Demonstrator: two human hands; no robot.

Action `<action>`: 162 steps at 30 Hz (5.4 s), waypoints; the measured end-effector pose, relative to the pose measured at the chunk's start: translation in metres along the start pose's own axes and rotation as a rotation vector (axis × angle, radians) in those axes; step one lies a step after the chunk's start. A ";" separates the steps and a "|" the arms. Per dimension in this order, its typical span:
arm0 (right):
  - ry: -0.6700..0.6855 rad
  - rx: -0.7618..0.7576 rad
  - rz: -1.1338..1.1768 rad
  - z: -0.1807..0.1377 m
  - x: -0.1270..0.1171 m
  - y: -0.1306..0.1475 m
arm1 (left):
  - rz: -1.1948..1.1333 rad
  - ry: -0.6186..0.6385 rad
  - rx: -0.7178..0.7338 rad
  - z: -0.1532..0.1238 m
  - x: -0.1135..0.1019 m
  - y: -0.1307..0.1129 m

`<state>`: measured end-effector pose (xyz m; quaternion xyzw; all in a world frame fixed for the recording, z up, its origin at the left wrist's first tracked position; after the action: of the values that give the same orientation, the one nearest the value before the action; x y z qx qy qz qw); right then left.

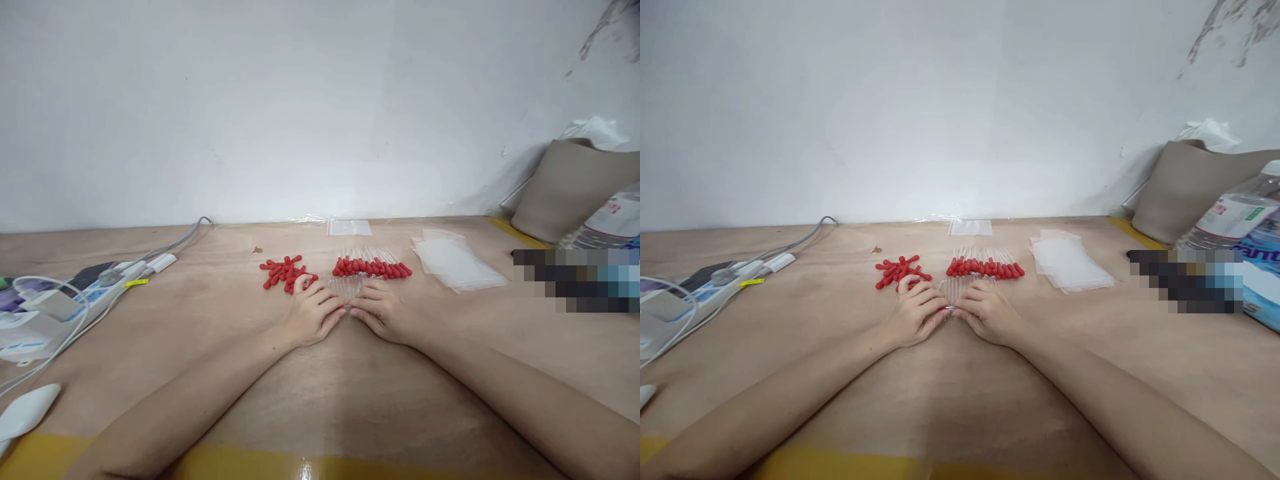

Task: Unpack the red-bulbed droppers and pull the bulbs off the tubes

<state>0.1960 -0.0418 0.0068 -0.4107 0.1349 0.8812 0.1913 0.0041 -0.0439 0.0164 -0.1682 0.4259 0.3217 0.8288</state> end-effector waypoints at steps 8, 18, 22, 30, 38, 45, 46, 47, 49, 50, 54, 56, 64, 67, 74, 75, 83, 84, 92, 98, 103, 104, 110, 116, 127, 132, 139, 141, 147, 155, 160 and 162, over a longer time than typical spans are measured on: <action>-0.016 -0.036 0.016 -0.004 0.005 -0.001 | 0.069 0.062 0.081 0.003 -0.009 -0.001; -0.059 -0.083 -0.093 -0.003 0.001 0.003 | 0.065 0.124 0.085 0.000 -0.010 0.001; -0.078 -0.089 -0.098 -0.003 0.002 0.004 | 0.059 0.126 0.085 -0.002 -0.011 0.001; -0.169 0.008 -0.193 -0.015 0.000 -0.011 | 0.031 0.080 -0.021 -0.021 -0.018 0.022; -0.128 0.255 -0.224 -0.005 0.001 -0.012 | -0.036 -0.124 -0.676 -0.018 -0.038 0.094; -0.219 0.358 -0.159 0.006 -0.006 -0.015 | -0.153 -0.141 -0.816 -0.027 -0.020 0.129; -0.213 0.339 -0.188 0.008 -0.005 -0.014 | -0.163 -0.142 -0.823 -0.027 -0.018 0.128; -0.203 0.314 -0.228 0.011 -0.004 -0.013 | -0.162 -0.156 -0.823 -0.027 -0.017 0.125; -0.163 0.252 -0.321 0.015 0.000 -0.010 | -0.123 -0.218 -0.767 -0.026 -0.019 0.116; -0.133 0.223 -0.358 0.018 0.003 -0.008 | -0.096 -0.253 -0.707 -0.025 -0.022 0.110; -0.022 0.200 -0.392 0.021 0.013 -0.004 | -0.132 -0.047 -0.287 -0.020 -0.036 0.076; 0.009 0.217 -0.354 0.021 0.013 -0.002 | -0.198 0.148 -0.112 -0.019 -0.038 0.059; 0.084 0.240 -0.262 0.017 0.010 0.004 | -0.257 0.259 -0.079 -0.011 -0.016 0.038; 0.046 0.253 -0.264 0.017 0.008 0.002 | -0.253 0.226 -0.098 -0.011 -0.011 0.033; -0.004 0.334 -0.253 0.004 -0.008 -0.005 | -0.194 0.027 -0.232 0.001 -0.011 0.034; -0.027 0.340 -0.230 0.001 -0.008 -0.007 | -0.171 0.018 -0.251 0.007 -0.009 0.035; -0.151 0.346 -0.043 -0.014 0.002 -0.015 | -0.117 0.085 -0.379 0.066 0.016 0.037; -0.158 0.340 -0.036 -0.014 0.002 -0.015 | -0.135 0.101 -0.405 0.070 0.020 0.038; -0.038 0.312 -0.133 -0.016 0.009 -0.015 | -0.355 0.037 -0.560 0.072 0.032 0.044; 0.042 0.294 -0.232 -0.010 0.001 -0.006 | -0.597 -0.294 -0.707 0.052 0.031 0.046; 0.048 0.282 -0.241 -0.007 0.000 -0.004 | -0.620 -0.339 -0.627 0.012 0.017 0.042; 0.034 0.284 -0.241 -0.007 0.001 -0.005 | -0.622 -0.336 -0.598 0.003 0.014 0.041; -0.147 0.365 -0.194 -0.012 0.001 -0.009 | -0.591 -0.293 -0.445 -0.017 0.005 0.036; -0.255 0.288 -0.196 -0.011 -0.005 -0.004 | -0.471 -0.188 -0.272 -0.013 0.000 0.030; -0.119 0.226 -0.324 0.001 -0.009 0.003 | -0.468 -0.130 -0.125 -0.014 -0.003 0.027; -0.028 0.135 -0.243 0.002 -0.001 0.005 | -0.454 -0.137 -0.066 -0.015 -0.003 0.025; -0.005 0.092 -0.187 0.002 0.007 0.005 | -0.165 -0.082 0.007 -0.005 0.005 0.012; -0.001 0.084 -0.175 0.002 0.007 0.005 | -0.120 -0.084 0.032 -0.003 0.007 0.010; -0.013 0.035 -0.164 0.001 0.007 0.004 | 0.009 0.054 0.062 0.001 0.000 0.002; -0.062 -0.044 -0.187 0.001 0.005 0.008 | 0.038 0.146 0.077 0.000 -0.007 0.001; -0.106 -0.100 -0.266 0.001 0.003 0.013 | 0.028 0.169 0.087 -0.004 -0.009 0.001; -0.116 -0.130 -0.300 0.000 0.002 0.015 | 0.012 0.175 0.089 -0.006 -0.010 0.001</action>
<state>0.1879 -0.0546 0.0062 -0.3863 0.0035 0.8719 0.3009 -0.0042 -0.0500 0.0210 -0.1561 0.5118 0.2913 0.7930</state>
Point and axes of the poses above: each hand's wrist, its own z-axis towards the middle knuckle, its own x-axis out of the palm, y = z × x, the point moved 1 cm from there along z, towards the middle knuckle, and after that the axes turned 5 degrees about -x, right-handed, at the moved point
